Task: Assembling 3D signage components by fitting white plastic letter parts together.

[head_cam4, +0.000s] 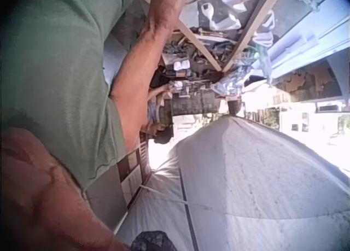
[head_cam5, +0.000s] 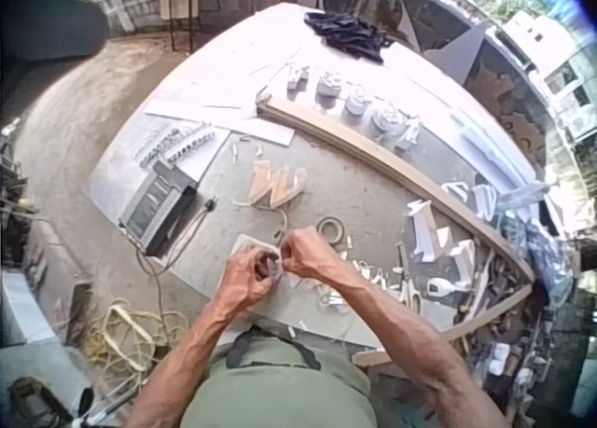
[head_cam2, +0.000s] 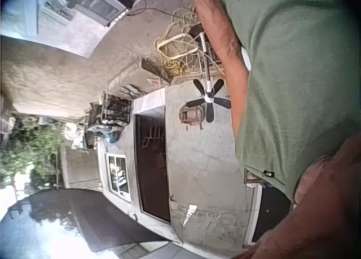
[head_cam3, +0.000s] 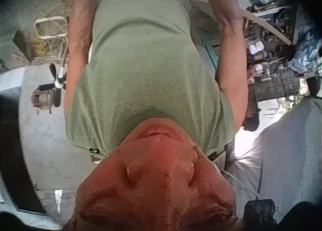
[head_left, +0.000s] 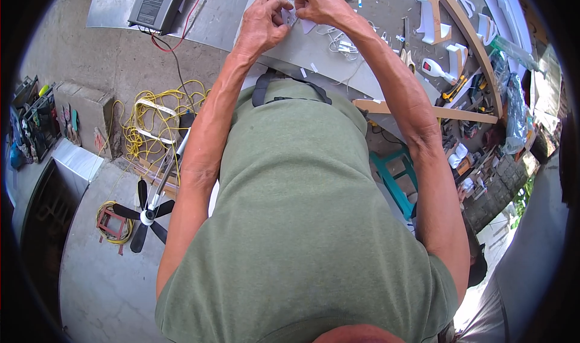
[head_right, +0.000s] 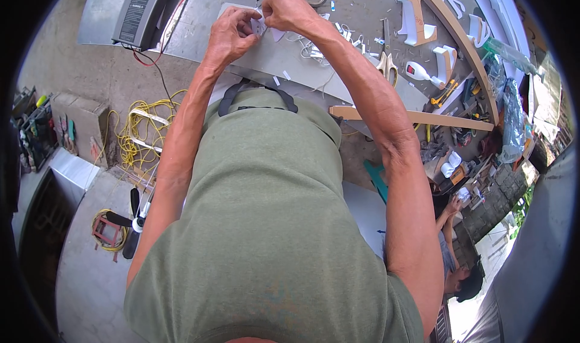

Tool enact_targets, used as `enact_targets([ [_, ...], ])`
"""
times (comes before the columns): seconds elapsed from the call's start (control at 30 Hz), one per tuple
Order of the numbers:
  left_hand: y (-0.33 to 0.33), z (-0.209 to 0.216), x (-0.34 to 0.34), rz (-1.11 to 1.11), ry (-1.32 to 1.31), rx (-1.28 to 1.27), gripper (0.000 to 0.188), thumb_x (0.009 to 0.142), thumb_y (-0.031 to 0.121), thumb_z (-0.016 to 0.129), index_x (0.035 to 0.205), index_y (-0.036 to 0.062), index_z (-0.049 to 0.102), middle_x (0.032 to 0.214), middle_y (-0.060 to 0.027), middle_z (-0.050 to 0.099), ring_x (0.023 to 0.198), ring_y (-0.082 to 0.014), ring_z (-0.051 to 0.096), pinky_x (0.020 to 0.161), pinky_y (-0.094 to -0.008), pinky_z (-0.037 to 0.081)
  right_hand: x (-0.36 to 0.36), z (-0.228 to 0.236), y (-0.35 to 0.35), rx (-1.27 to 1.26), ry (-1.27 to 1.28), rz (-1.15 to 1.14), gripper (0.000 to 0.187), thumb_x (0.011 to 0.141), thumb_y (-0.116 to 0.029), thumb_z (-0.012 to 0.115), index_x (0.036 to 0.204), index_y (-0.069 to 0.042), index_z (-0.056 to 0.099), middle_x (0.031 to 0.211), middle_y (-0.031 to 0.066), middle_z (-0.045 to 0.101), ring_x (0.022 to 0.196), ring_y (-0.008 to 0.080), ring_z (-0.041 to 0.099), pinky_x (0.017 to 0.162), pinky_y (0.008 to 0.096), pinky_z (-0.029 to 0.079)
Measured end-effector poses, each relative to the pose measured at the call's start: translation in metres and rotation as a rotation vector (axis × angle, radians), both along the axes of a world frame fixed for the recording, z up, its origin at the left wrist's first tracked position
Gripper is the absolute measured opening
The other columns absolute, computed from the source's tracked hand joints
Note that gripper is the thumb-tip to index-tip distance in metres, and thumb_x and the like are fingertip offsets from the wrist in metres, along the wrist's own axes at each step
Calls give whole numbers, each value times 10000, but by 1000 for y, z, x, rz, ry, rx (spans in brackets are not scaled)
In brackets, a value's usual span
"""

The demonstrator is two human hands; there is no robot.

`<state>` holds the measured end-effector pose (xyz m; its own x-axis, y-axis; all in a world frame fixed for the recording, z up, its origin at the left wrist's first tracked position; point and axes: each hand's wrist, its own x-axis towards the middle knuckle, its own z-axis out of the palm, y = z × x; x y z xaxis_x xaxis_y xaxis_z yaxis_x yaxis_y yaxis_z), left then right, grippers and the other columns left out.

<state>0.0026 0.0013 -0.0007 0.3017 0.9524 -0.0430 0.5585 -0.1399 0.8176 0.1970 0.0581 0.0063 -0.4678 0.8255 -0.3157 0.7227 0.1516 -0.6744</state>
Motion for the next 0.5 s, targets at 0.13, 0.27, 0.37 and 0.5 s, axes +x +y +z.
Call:
enact_targets([
  [0.13,-5,6,-1,-3,-4,-58,382,741,47,781,1119,80,742,1044,-62,636,802,-152,691,750,-281,593,-3,-1,1,31,-28,-12,142,702,-84,727,824,-12,740,770,214,713,761,372,717,713,436,568],
  [0.27,-13,4,-3,-57,-86,36,304,787,19,762,1085,79,752,1078,-86,650,857,-195,707,768,-306,598,-2,1,2,17,-20,-22,150,697,-89,743,818,-2,729,773,222,714,774,386,719,719,446,570],
  [0.37,-13,6,-3,-135,-42,192,282,832,-2,718,1104,69,743,1099,-119,659,897,-252,715,794,-345,594,-4,5,2,15,-49,-27,160,692,-93,745,822,0,732,790,226,717,780,391,717,720,450,570],
  [0.5,-15,16,-1,-212,61,234,308,851,-19,681,1145,64,725,1106,-142,661,916,-303,708,815,-380,583,-2,2,3,31,-73,-30,172,682,-97,751,822,0,731,797,224,717,781,389,717,719,452,568],
])
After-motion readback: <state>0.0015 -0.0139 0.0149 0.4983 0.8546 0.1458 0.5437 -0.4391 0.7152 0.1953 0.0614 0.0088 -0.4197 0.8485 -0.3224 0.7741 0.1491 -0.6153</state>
